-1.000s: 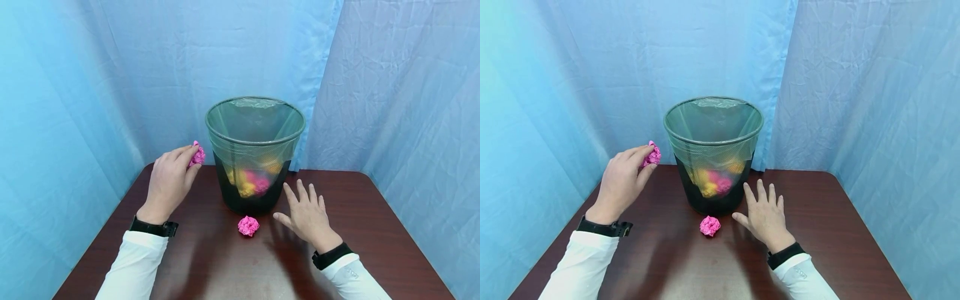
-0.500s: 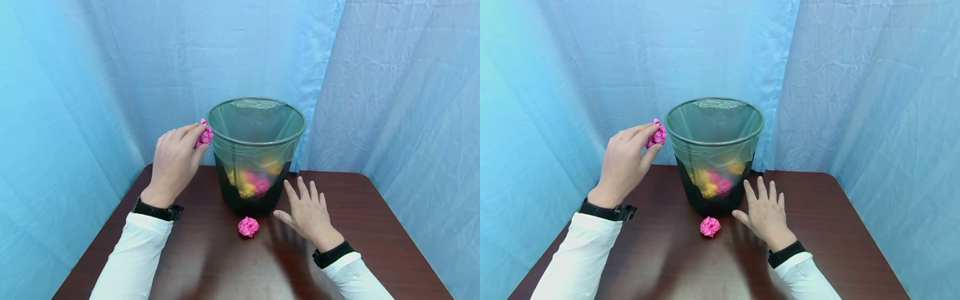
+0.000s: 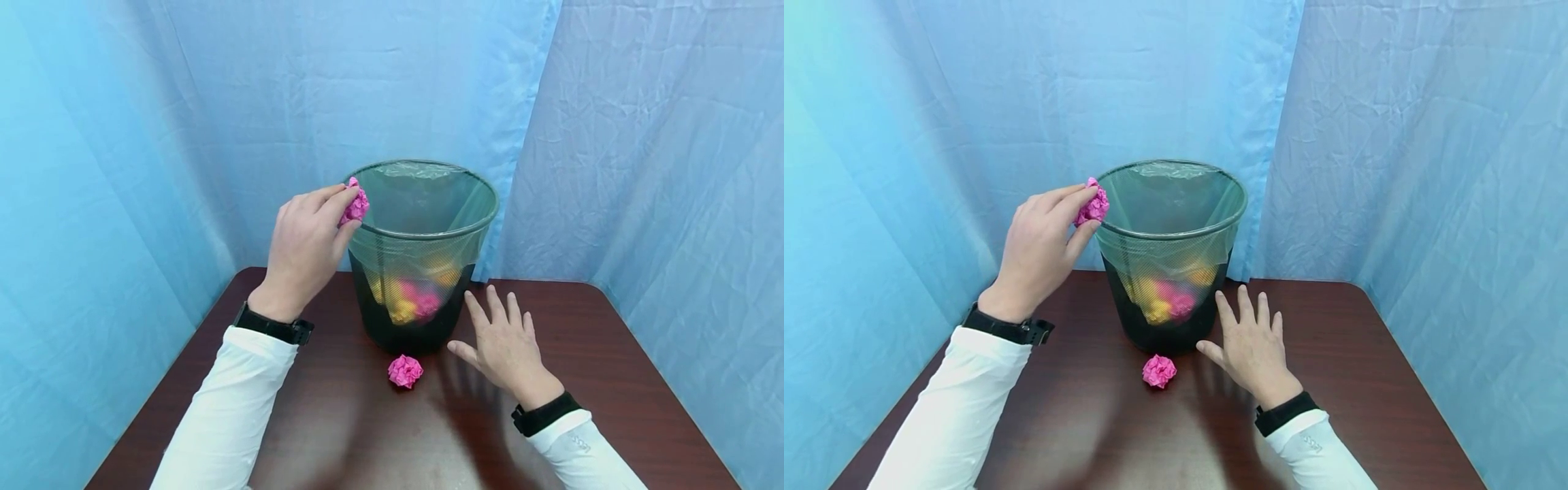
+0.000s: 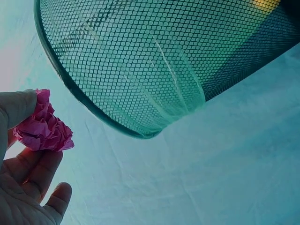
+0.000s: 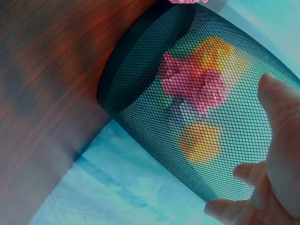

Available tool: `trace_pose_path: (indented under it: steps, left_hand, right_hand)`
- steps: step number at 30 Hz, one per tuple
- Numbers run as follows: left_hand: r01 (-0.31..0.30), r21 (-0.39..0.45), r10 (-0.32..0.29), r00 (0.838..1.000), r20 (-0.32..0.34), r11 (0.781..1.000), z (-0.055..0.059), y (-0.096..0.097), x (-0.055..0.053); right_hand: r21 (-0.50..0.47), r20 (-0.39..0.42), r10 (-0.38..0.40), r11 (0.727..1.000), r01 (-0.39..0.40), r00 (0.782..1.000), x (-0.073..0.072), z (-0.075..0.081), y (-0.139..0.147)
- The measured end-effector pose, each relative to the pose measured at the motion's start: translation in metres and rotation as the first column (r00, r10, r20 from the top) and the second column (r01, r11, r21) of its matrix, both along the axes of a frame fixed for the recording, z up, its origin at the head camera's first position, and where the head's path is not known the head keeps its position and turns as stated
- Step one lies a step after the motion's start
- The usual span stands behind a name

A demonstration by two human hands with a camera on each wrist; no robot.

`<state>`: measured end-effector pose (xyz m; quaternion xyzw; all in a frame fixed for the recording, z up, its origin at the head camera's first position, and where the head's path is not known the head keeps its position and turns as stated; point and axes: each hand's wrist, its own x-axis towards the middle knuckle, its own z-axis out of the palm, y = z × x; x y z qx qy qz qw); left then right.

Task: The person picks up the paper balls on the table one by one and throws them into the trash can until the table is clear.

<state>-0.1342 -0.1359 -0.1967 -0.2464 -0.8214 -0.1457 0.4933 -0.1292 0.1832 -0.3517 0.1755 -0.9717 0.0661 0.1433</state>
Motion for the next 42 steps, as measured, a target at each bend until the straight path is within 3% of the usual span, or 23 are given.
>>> trace_pose_path:
  steps: [9, 17, 28, 42]
  left_hand:
    - [0.017, -0.020, -0.016, 0.999, 0.043, 1.000, 0.000, 0.008, -0.009]
    - [0.017, -0.028, -0.016, 0.999, 0.043, 0.999, 0.001, 0.012, -0.017]
    - [0.001, -0.058, 0.006, 0.993, 0.115, 0.998, 0.002, 0.016, -0.019]
    - [-0.006, -0.059, 0.014, 0.990, 0.142, 0.998, 0.001, 0.015, -0.020]
  right_hand:
    - [-0.003, -0.012, 0.006, 1.000, -0.006, 1.000, -0.003, 0.005, 0.001]
    - [0.002, -0.023, 0.012, 1.000, -0.012, 1.000, -0.005, 0.012, 0.001]
    - [0.002, -0.012, 0.007, 1.000, -0.007, 1.000, -0.008, 0.018, 0.001]
    - [0.001, -0.026, 0.014, 1.000, -0.014, 1.000, -0.009, 0.020, 0.001]
